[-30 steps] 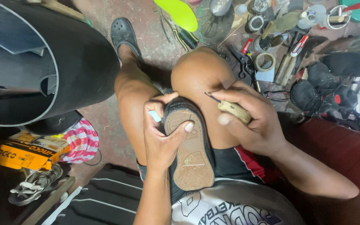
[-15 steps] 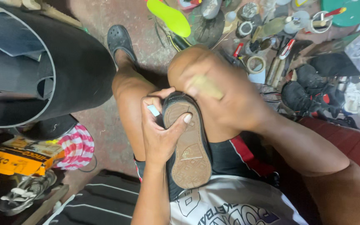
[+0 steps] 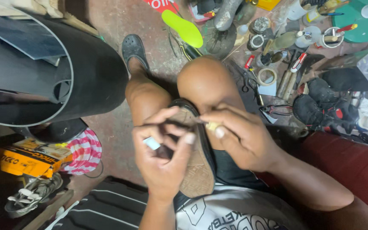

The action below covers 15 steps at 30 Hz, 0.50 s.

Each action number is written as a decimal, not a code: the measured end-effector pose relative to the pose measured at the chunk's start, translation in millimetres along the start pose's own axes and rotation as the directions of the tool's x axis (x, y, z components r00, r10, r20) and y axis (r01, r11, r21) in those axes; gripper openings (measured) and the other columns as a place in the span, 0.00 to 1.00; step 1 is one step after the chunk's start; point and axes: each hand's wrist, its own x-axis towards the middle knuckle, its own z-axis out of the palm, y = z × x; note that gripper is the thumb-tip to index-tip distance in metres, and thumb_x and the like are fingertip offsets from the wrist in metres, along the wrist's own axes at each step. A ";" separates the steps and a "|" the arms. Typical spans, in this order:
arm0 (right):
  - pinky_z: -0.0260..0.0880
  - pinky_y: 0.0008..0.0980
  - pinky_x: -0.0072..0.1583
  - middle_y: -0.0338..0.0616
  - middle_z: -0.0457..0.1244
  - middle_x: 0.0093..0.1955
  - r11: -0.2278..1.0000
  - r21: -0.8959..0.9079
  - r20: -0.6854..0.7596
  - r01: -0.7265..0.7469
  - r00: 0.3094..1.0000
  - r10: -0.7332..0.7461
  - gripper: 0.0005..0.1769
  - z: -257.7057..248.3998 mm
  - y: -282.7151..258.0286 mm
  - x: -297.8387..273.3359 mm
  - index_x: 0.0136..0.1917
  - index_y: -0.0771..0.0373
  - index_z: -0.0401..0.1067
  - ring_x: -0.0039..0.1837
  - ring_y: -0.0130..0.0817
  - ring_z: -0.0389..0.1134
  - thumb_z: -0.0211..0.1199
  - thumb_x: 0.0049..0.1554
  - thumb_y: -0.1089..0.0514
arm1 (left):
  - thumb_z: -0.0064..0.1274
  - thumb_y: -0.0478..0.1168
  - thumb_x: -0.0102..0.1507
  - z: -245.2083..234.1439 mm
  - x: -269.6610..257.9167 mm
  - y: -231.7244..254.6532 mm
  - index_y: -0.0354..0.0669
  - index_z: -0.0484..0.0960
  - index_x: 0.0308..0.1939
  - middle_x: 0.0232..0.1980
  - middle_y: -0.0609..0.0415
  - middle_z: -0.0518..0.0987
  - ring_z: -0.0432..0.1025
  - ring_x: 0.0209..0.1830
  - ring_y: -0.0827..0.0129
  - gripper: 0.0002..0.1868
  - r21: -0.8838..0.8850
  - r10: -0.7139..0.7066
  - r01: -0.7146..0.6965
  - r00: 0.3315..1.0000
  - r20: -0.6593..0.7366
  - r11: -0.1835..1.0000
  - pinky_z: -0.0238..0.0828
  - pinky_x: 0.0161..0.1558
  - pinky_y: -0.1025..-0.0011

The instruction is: The person is repairing a black shoe by hand-sewing the sole to the upper. They use a needle and thread to stitch along the perimeter of the shoe's sole, pulling the thread tight after each stitch. The person is sitting on the floor in a cluttered workshop environment.

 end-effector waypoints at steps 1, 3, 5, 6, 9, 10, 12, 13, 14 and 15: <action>0.71 0.33 0.53 0.48 0.66 0.49 0.999 -0.031 0.003 -0.014 1.000 0.014 0.14 2.0 -1.2 -1.8 0.61 0.68 0.71 0.49 0.37 0.71 0.55 0.62 0.65 | 0.63 0.25 0.59 2.1 -0.6 -1.7 0.42 0.60 0.44 0.60 0.37 0.76 0.75 0.46 0.72 0.24 -0.002 -0.010 0.010 1.000 0.029 1.000 0.73 0.41 0.81; 0.71 0.33 0.48 0.47 0.65 0.46 0.998 -0.063 0.027 -0.025 0.999 0.027 0.14 5.0 -4.1 -5.2 0.60 0.67 0.71 0.44 0.36 0.70 0.57 0.61 0.64 | 0.62 0.23 0.58 2.4 -4.3 -4.3 0.42 0.60 0.43 0.54 0.38 0.78 0.76 0.47 0.72 0.25 -0.057 -0.050 0.052 0.998 0.037 0.997 0.73 0.41 0.80; 0.71 0.32 0.44 0.47 0.65 0.44 0.998 -0.069 0.063 -0.016 0.998 0.021 0.14 5.7 -5.9 -8.2 0.60 0.67 0.72 0.42 0.35 0.70 0.57 0.61 0.63 | 0.60 0.20 0.62 -0.1 -9.1 -7.3 0.42 0.60 0.41 0.47 0.40 0.82 0.78 0.46 0.70 0.23 -0.165 -0.106 0.106 0.994 0.007 0.981 0.74 0.46 0.78; 0.71 0.32 0.43 0.47 0.65 0.43 0.997 -0.069 0.080 -0.018 0.996 0.024 0.15 4.0 -7.3 -11.1 0.59 0.66 0.73 0.41 0.35 0.69 0.58 0.59 0.62 | 0.60 0.21 0.62 -5.2 -13.0 -6.3 0.43 0.60 0.41 0.44 0.41 0.81 0.77 0.43 0.71 0.22 -0.183 -0.134 0.124 0.990 -0.043 0.975 0.75 0.43 0.77; 0.71 0.31 0.42 0.45 0.66 0.43 0.998 -0.060 0.132 -0.026 0.991 0.034 0.16 -4.6 -8.1 -19.6 0.59 0.65 0.74 0.40 0.34 0.70 0.58 0.58 0.62 | 0.59 0.21 0.62 -30.5 -18.6 -3.6 0.43 0.60 0.41 0.39 0.45 0.79 0.75 0.36 0.72 0.22 -0.208 -0.190 0.155 0.969 -0.160 0.966 0.75 0.39 0.76; 0.71 0.31 0.43 0.45 0.66 0.43 0.998 -0.049 0.149 -0.035 0.988 0.042 0.16 -6.3 -7.6 -23.3 0.59 0.65 0.75 0.41 0.34 0.70 0.58 0.58 0.62 | 0.59 0.21 0.63 -37.9 -19.8 -2.8 0.43 0.60 0.42 0.40 0.45 0.79 0.73 0.35 0.73 0.22 -0.195 -0.194 0.159 0.965 -0.177 0.968 0.74 0.40 0.76; 0.71 0.32 0.44 0.44 0.66 0.43 0.997 -0.032 0.169 -0.071 0.983 0.076 0.15 -6.0 -5.2 -28.2 0.58 0.65 0.75 0.41 0.34 0.70 0.59 0.58 0.62 | 0.58 0.21 0.62 -43.6 -25.1 -1.6 0.42 0.60 0.43 0.44 0.45 0.78 0.73 0.39 0.73 0.22 -0.165 -0.195 0.168 0.967 -0.166 0.972 0.74 0.43 0.76; 0.71 0.32 0.43 0.44 0.66 0.42 0.995 -0.028 0.173 -0.099 0.980 0.102 0.15 -3.8 -3.8 -28.9 0.58 0.65 0.75 0.40 0.34 0.70 0.59 0.57 0.62 | 0.58 0.21 0.60 -42.9 -28.3 -0.5 0.43 0.60 0.42 0.46 0.44 0.78 0.75 0.43 0.71 0.22 -0.149 -0.193 0.172 0.971 -0.138 0.974 0.75 0.45 0.75; 0.71 0.32 0.43 0.43 0.66 0.42 0.992 -0.029 0.170 -0.121 0.978 0.124 0.15 -2.1 -2.4 -28.3 0.57 0.65 0.75 0.40 0.33 0.70 0.59 0.57 0.62 | 0.58 0.21 0.59 -40.3 -29.0 -0.3 0.43 0.60 0.41 0.49 0.44 0.78 0.77 0.47 0.70 0.22 -0.136 -0.184 0.169 0.978 -0.103 0.976 0.76 0.48 0.74; 0.72 0.32 0.44 0.44 0.67 0.44 0.996 -0.017 0.173 -0.089 0.981 0.091 0.15 0.1 -1.9 -27.6 0.58 0.65 0.75 0.42 0.34 0.70 0.59 0.58 0.62 | 0.60 0.22 0.56 -35.7 -30.0 -0.2 0.43 0.59 0.41 0.49 0.43 0.78 0.77 0.47 0.69 0.24 -0.092 -0.160 0.155 0.986 -0.053 0.984 0.77 0.46 0.75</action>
